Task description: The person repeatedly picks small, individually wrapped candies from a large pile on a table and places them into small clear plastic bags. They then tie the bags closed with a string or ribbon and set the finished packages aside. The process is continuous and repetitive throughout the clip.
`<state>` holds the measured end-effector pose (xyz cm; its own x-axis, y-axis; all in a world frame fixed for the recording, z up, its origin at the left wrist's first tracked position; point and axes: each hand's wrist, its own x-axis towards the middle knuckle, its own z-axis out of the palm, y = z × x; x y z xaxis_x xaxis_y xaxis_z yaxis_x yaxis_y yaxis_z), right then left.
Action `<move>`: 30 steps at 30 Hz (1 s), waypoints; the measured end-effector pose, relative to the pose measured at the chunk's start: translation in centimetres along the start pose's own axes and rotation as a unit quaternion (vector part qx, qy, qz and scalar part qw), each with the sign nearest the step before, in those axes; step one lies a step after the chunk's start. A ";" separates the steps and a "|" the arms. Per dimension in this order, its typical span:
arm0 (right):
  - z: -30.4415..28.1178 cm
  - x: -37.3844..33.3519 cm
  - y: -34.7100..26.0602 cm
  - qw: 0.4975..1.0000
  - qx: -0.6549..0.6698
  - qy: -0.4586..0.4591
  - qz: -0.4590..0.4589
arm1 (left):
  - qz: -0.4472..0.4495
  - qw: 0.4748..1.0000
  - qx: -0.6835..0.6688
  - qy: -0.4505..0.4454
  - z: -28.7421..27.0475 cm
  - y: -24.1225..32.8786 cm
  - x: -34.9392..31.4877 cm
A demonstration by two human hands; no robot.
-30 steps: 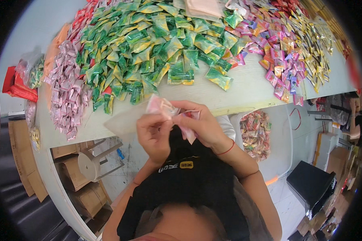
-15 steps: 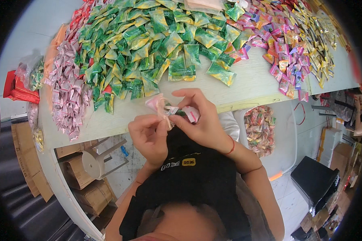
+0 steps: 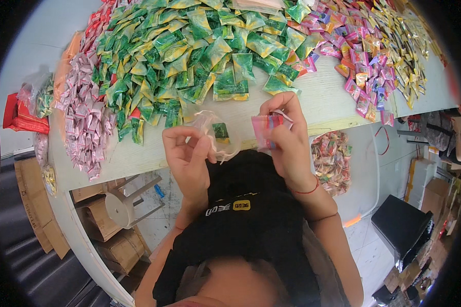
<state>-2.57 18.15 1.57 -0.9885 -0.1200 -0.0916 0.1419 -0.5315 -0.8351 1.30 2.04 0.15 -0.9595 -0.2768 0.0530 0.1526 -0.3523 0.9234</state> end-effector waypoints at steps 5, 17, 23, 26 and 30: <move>4.2 -1.1 3.1 0.971 -0.015 0.044 -0.236 | -0.017 0.999 -0.027 -0.037 0.3 -0.4 0.1; 0.4 0.3 2.3 0.732 -0.616 -0.263 -0.125 | -0.012 0.994 0.051 -0.092 -0.2 -0.8 -1.0; 0.6 0.4 0.2 0.903 -0.340 -0.255 -0.055 | -0.002 0.998 0.022 -0.060 -0.5 -0.4 -0.4; 0.4 0.0 -0.8 0.967 -0.190 -0.169 0.020 | 0.019 0.999 0.009 -0.035 -0.6 -0.3 0.3; 1.7 0.5 -1.9 0.994 -0.075 -0.075 -0.025 | 0.014 0.998 -0.018 -0.051 -0.4 -0.2 0.6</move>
<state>-3.25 17.68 4.01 -0.9736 -0.2271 0.0244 0.0729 -0.4101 -0.9091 0.79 1.61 -0.15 -0.9735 -0.1954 0.1185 0.1863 -0.3785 0.9067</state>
